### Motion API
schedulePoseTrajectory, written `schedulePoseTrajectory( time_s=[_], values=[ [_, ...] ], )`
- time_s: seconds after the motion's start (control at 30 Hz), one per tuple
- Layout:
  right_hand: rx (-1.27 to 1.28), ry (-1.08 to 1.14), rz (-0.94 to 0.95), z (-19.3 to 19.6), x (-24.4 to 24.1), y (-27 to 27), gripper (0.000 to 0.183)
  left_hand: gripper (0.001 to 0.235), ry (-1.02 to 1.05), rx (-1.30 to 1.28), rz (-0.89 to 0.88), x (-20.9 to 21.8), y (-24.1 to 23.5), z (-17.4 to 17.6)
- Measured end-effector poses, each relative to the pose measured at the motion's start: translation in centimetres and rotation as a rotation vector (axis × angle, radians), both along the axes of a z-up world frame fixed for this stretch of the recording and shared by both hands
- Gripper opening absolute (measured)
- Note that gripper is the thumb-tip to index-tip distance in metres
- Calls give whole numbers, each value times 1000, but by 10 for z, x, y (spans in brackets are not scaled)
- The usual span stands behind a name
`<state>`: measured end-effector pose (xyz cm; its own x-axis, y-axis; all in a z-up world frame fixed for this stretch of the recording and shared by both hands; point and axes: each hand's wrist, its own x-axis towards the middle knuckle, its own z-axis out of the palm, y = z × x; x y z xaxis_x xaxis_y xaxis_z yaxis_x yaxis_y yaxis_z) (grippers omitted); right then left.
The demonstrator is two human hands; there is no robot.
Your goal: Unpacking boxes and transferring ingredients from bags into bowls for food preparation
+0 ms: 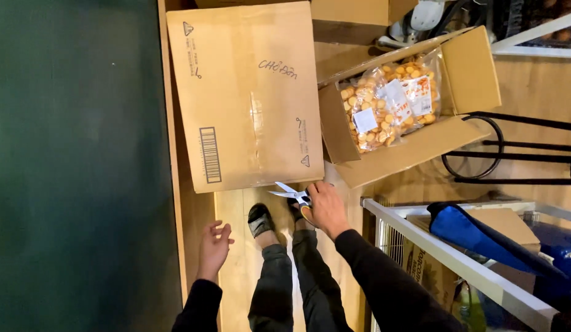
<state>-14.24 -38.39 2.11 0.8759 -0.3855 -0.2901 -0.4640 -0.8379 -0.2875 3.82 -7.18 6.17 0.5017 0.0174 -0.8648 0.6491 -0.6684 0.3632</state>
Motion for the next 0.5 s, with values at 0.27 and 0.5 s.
schedulePoseTrajectory(
  time_s=[0.27, 0.5],
  values=[
    [88, 24, -42, -7, -5, 4, 55, 41, -188, -191, 80, -21, -6, -65],
    [163, 52, -394, 39, 13, 76, 49, 39, -515, -245, 118, 22, -49, -30]
  ],
)
